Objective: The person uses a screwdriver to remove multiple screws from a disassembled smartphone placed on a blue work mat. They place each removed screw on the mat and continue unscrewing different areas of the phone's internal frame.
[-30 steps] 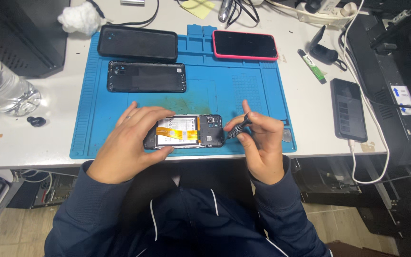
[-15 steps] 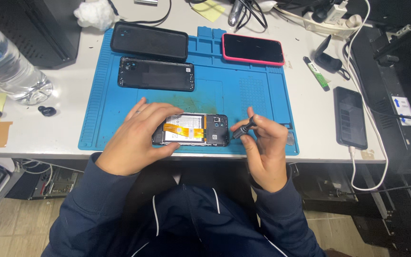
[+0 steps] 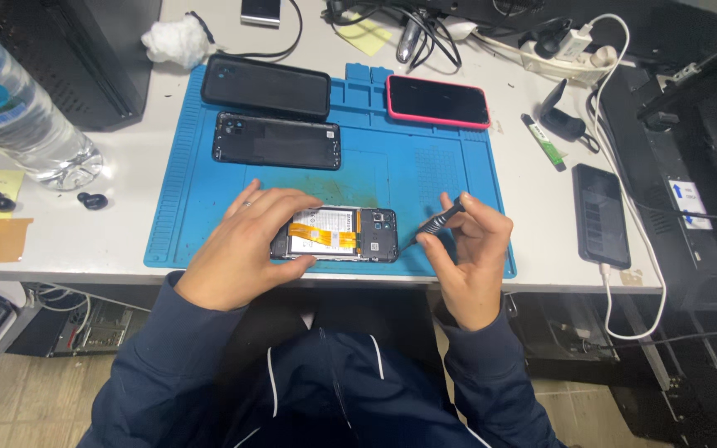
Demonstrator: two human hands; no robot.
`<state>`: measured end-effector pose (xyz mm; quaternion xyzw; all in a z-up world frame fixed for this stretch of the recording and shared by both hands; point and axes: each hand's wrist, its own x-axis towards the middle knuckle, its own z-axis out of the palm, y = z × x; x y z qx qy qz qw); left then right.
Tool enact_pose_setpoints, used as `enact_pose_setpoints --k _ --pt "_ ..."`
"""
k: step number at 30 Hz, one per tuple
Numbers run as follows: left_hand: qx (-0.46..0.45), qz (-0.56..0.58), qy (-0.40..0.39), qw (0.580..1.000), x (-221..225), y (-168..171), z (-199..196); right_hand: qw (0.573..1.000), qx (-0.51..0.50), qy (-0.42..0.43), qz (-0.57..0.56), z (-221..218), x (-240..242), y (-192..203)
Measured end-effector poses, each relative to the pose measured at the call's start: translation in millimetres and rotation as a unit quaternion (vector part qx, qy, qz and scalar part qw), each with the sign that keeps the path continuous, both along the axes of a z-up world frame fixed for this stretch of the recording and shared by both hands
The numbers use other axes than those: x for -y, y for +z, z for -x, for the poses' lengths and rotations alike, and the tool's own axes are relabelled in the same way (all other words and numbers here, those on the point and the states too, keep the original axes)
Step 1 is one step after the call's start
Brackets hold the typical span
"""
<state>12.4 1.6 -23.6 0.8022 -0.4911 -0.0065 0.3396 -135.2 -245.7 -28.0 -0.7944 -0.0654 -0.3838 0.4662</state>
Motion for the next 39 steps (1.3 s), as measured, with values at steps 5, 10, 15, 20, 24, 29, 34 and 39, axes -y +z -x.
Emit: enact_pose_setpoints --k 5,10,15,20,24,29,34,39 --pt "-0.009 -0.007 0.001 1.000 -0.2 1.1 -0.3 0.997 0.022 0.075 -0.030 0.3 -5.0 5.8" --pt "-0.003 -0.004 -0.004 1.000 -0.1 -0.1 -0.7 0.986 -0.004 0.132 -0.098 -2.1 -9.4 8.5" --pt "-0.010 -0.008 -0.003 1.000 -0.4 0.6 0.0 0.991 -0.021 0.119 -0.062 -6.2 -5.9 1.6" --pt "-0.010 -0.007 -0.011 1.000 -1.9 1.5 -0.2 0.992 -0.019 0.107 -0.062 -8.7 -8.4 2.9" --pt "-0.008 -0.002 -0.008 1.000 -0.1 1.2 0.9 0.995 0.000 0.085 -0.055 -7.3 -7.6 -4.5" --pt "-0.009 -0.009 -0.002 1.000 -0.8 1.3 0.8 0.997 0.040 0.065 -0.026 -9.4 -10.0 -12.6" --pt "-0.008 -0.009 0.000 1.000 -0.4 -0.3 -0.1 0.997 0.082 -0.009 0.000 -9.3 -12.5 -18.2" --pt "-0.007 -0.004 0.000 1.000 0.2 2.3 0.7 0.997 0.051 0.057 -0.015 -7.8 -13.1 -8.7"
